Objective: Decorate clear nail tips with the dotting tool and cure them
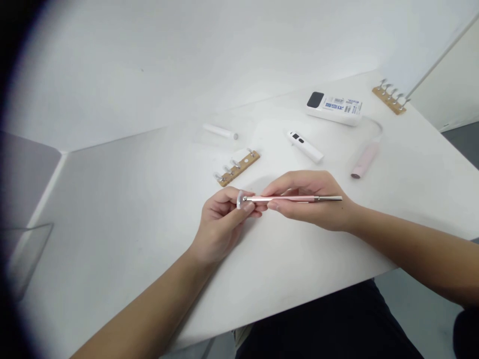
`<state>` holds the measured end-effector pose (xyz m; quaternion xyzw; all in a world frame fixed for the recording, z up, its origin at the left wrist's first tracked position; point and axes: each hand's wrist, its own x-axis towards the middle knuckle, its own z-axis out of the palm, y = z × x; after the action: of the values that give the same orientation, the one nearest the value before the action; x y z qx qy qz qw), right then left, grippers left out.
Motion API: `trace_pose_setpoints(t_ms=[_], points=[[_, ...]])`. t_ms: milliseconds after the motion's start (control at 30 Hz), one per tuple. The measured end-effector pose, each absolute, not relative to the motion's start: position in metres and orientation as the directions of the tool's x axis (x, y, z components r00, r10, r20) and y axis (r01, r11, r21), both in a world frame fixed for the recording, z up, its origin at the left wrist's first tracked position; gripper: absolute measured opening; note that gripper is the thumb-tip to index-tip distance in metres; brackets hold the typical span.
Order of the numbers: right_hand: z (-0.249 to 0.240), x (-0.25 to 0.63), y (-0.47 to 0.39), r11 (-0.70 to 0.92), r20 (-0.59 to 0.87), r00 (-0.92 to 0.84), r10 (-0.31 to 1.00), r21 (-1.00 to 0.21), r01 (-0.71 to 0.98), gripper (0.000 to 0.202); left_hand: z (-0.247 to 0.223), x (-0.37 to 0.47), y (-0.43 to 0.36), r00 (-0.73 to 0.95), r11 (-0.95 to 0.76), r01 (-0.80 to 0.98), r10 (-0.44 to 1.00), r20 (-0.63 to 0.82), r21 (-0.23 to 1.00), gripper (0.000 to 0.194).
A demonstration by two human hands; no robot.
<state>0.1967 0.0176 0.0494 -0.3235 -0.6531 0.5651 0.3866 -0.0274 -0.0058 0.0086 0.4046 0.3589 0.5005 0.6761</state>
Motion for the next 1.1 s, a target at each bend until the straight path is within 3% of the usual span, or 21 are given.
trace_pose_setpoints(t_ms=[133, 500, 833, 1100], points=[[0.0499, 0.1949, 0.0167, 0.118, 0.123, -0.471, 0.874, -0.992, -0.041, 0.018, 0.0095, -0.0264, -0.0053, 0.244, 0.164, -0.382, 0.967, -0.072, 0.91, 0.02], [0.0473, 0.2, 0.0208, 0.284, 0.243, -0.585, 0.774, -0.958, -0.022, 0.025, 0.0063, -0.0272, -0.0043, 0.223, 0.164, -0.406, 0.972, -0.077, 0.899, 0.017], [0.0495, 0.196, 0.0166, 0.112, 0.115, -0.468, 0.876, -0.993, -0.035, 0.018, 0.0083, -0.026, -0.005, 0.261, 0.149, -0.403, 0.964, -0.043, 0.903, 0.017], [0.0443, 0.2006, 0.0204, 0.2, 0.166, -0.545, 0.822, -0.98, 0.003, 0.015, 0.0085, -0.0247, -0.0042, 0.238, 0.156, -0.456, 0.97, -0.049, 0.876, 0.014]])
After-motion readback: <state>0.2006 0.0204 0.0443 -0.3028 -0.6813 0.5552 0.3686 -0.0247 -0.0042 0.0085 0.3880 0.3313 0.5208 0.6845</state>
